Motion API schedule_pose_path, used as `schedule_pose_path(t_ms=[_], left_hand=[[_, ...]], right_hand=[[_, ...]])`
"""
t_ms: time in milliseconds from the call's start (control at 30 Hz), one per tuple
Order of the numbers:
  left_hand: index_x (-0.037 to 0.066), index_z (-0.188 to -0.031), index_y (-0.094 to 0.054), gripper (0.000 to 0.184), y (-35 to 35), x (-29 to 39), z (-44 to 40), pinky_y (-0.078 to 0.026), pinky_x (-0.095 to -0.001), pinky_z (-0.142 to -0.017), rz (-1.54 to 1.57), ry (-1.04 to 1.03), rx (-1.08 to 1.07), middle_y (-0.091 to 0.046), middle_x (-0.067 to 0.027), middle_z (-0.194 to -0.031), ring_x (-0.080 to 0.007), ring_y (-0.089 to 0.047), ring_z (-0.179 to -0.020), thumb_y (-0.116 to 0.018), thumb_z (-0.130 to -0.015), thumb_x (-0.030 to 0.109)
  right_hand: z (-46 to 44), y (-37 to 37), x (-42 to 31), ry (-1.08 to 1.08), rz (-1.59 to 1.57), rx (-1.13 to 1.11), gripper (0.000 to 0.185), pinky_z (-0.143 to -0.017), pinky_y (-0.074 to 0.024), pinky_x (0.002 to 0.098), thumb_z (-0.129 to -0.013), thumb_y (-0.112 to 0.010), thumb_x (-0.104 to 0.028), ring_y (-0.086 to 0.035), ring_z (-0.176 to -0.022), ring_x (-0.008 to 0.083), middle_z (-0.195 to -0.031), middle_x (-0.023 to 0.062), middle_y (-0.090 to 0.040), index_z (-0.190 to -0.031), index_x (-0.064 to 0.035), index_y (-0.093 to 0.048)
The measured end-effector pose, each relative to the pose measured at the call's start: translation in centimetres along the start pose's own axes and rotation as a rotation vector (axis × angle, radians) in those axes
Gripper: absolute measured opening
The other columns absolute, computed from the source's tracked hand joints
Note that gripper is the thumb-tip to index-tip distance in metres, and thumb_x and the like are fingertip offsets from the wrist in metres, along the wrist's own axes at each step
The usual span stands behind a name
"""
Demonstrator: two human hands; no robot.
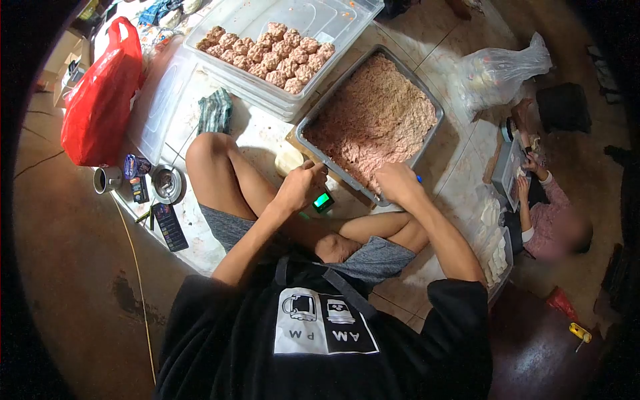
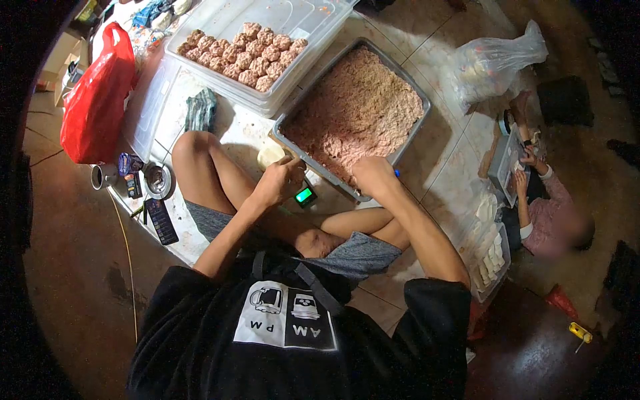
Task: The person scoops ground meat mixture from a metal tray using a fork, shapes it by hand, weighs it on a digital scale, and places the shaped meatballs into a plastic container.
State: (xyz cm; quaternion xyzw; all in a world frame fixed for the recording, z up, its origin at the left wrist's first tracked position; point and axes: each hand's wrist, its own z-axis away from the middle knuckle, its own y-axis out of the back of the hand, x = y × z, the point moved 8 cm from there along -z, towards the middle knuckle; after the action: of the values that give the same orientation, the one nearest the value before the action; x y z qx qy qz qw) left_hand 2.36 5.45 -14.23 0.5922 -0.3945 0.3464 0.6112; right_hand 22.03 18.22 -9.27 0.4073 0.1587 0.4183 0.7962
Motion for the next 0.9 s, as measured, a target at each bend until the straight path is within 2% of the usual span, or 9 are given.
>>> schedule_pose_path(t_ms=[233, 333, 433, 500, 600, 633, 733, 867, 900], left_hand=[[0.001, -0.108, -0.069, 0.029, -5.8, -3.2, 0.1, -0.064, -0.0488, -0.077, -0.495, 0.041, -0.307, -0.058, -0.0351, -0.125, -0.0416, -0.076, -0.086, -0.071, -0.079, 0.002], [0.002, -0.108, -0.071, 0.028, -7.9, -4.2, 0.7, -0.064, -0.0503, -0.073, -0.529, 0.005, -0.345, -0.058, -0.0319, -0.129, -0.0411, -0.076, -0.082, -0.070, -0.080, 0.002], [0.004, -0.109, -0.070, 0.026, -7.7, -4.3, 0.5, -0.064, -0.0497, -0.076, -0.545, 0.095, -0.335, -0.057, -0.0312, -0.132, -0.0406, -0.076, -0.089, -0.068, -0.084, 0.003], [0.004, -0.109, -0.070, 0.024, -6.6, -3.3, 1.0, -0.063, -0.0496, -0.078, -0.566, 0.057, -0.273, -0.061, -0.0284, -0.125, -0.0404, -0.075, -0.093, -0.069, -0.086, 0.006], [0.004, -0.107, -0.069, 0.021, -2.0, -3.0, 1.3, -0.062, -0.0497, -0.079, -0.575, 0.105, -0.138, -0.065, -0.0240, -0.115, -0.0401, -0.073, -0.096, -0.069, -0.088, 0.011], [0.003, -0.106, -0.069, 0.020, -0.1, -2.3, 0.9, -0.062, -0.0497, -0.079, -0.570, 0.127, -0.087, -0.067, -0.0226, -0.111, -0.0400, -0.073, -0.097, -0.069, -0.088, 0.012], [0.002, -0.100, -0.069, 0.015, 4.8, -2.2, 0.0, -0.062, -0.0501, -0.077, -0.499, 0.353, 0.221, -0.070, -0.0223, -0.104, -0.0408, -0.074, -0.095, -0.067, -0.089, 0.011], [-0.001, -0.095, -0.070, 0.012, 0.6, -8.7, -1.3, -0.063, -0.0490, -0.076, -0.636, 0.388, 0.010, -0.072, -0.0244, -0.098, -0.0416, -0.075, -0.090, -0.064, -0.090, 0.008], [-0.002, -0.093, -0.070, 0.011, 0.6, -8.5, -1.5, -0.063, -0.0487, -0.075, -0.627, 0.390, 0.010, -0.072, -0.0250, -0.097, -0.0417, -0.075, -0.089, -0.064, -0.090, 0.006]], right_hand=[[0.0, -1.7, -0.9, 0.037, -0.010, 0.009, 0.013, -0.078, -0.0616, 0.0496, -0.071, -0.075, -0.012, -0.076, -0.087, 0.0404, -0.088, 0.0227, -0.076, -0.080, -0.0024, -0.078], [1.6, 1.3, 0.8, 0.030, -0.261, 0.054, 0.016, -0.077, -0.0613, 0.0499, -0.071, -0.075, -0.012, -0.075, -0.085, 0.0415, -0.087, 0.0253, -0.075, -0.079, 0.0009, -0.077], [1.2, -0.3, 0.4, -0.050, -0.156, -0.002, 0.016, -0.082, -0.0604, 0.0508, -0.075, -0.073, -0.013, -0.075, -0.088, 0.0418, -0.089, 0.0234, -0.076, -0.085, -0.0036, -0.080], [1.1, -0.9, -1.2, 0.022, -0.098, 0.096, 0.019, -0.082, -0.0612, 0.0498, -0.073, -0.070, -0.008, -0.075, -0.088, 0.0420, -0.093, 0.0227, -0.077, -0.088, -0.0026, -0.080], [2.4, 2.8, 1.0, -0.084, -0.425, 0.056, 0.020, -0.083, -0.0614, 0.0489, -0.073, -0.071, -0.008, -0.075, -0.091, 0.0425, -0.095, 0.0234, -0.077, -0.089, 0.0020, -0.079], [2.4, 2.7, 2.0, -0.123, -0.383, 0.231, 0.019, -0.083, -0.0614, 0.0492, -0.073, -0.072, -0.008, -0.075, -0.091, 0.0425, -0.095, 0.0239, -0.076, -0.088, 0.0008, -0.079], [0.2, -0.3, -0.2, -0.074, -0.115, 0.072, 0.018, -0.086, -0.0597, 0.0506, -0.079, -0.072, -0.013, -0.074, -0.093, 0.0427, -0.095, 0.0229, -0.076, -0.091, -0.0047, -0.082], [1.9, 3.9, -0.3, -0.032, -0.423, 0.085, 0.017, -0.084, -0.0606, 0.0495, -0.075, -0.070, -0.010, -0.074, -0.090, 0.0427, -0.091, 0.0256, -0.075, -0.086, -0.0026, -0.080], [3.2, 6.0, -0.2, 0.012, -0.450, 0.301, 0.015, -0.081, -0.0610, 0.0500, -0.073, -0.070, -0.008, -0.074, -0.087, 0.0433, -0.089, 0.0260, -0.074, -0.083, -0.0011, -0.079]])
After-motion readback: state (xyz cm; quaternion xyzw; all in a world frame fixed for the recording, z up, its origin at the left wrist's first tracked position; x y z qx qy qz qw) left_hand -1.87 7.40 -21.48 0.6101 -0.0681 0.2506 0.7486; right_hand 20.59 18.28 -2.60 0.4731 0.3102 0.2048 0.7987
